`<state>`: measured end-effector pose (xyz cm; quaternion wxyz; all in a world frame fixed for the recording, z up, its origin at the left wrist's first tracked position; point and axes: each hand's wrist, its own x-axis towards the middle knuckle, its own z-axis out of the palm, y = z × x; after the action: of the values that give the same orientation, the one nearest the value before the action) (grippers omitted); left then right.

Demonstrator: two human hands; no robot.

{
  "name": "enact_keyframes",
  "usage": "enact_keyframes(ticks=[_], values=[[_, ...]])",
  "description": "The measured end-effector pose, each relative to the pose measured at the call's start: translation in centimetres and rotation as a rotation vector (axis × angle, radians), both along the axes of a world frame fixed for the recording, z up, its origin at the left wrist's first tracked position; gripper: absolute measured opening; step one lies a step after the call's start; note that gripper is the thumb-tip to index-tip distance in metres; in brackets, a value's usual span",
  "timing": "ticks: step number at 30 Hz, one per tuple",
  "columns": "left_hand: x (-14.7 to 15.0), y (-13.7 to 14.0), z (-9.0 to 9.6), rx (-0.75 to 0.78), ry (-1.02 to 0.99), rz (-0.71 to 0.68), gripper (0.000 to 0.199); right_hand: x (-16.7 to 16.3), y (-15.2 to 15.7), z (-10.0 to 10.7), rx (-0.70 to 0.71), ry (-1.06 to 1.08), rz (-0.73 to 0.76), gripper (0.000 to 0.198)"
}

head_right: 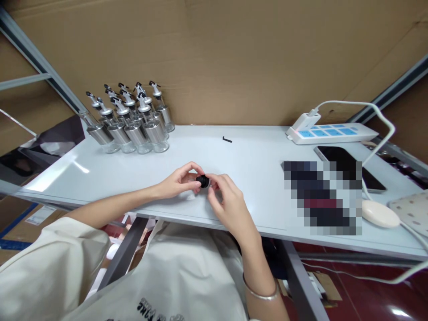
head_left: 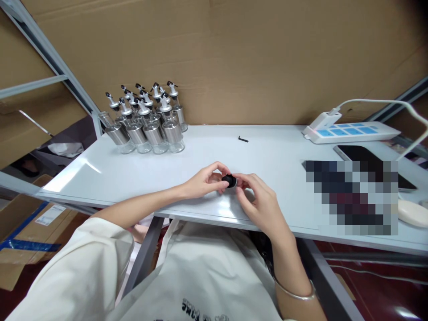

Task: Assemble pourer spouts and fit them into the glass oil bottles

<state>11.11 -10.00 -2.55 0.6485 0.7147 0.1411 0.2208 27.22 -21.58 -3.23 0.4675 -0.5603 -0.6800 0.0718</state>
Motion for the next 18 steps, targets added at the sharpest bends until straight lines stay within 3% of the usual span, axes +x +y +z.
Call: enact_keyframes(ticks=[4,11,18], values=[[-0.03,-0.29,0.34,-0.093,-0.016,-0.034,0.043,-0.02,0.03,0.09,0.001,0.021,-0.023,0.022],[0.23,0.08,0.04,-0.097,0.045,0.031,0.049,-0.10,-0.05,0.09,-0.035,0.059,-0.031,0.018],[0.01,0.30,0.50,-0.067,0.112,-0.099,0.048,-0.07,-0.08,0.17,-0.008,0.061,0.021,0.016]])
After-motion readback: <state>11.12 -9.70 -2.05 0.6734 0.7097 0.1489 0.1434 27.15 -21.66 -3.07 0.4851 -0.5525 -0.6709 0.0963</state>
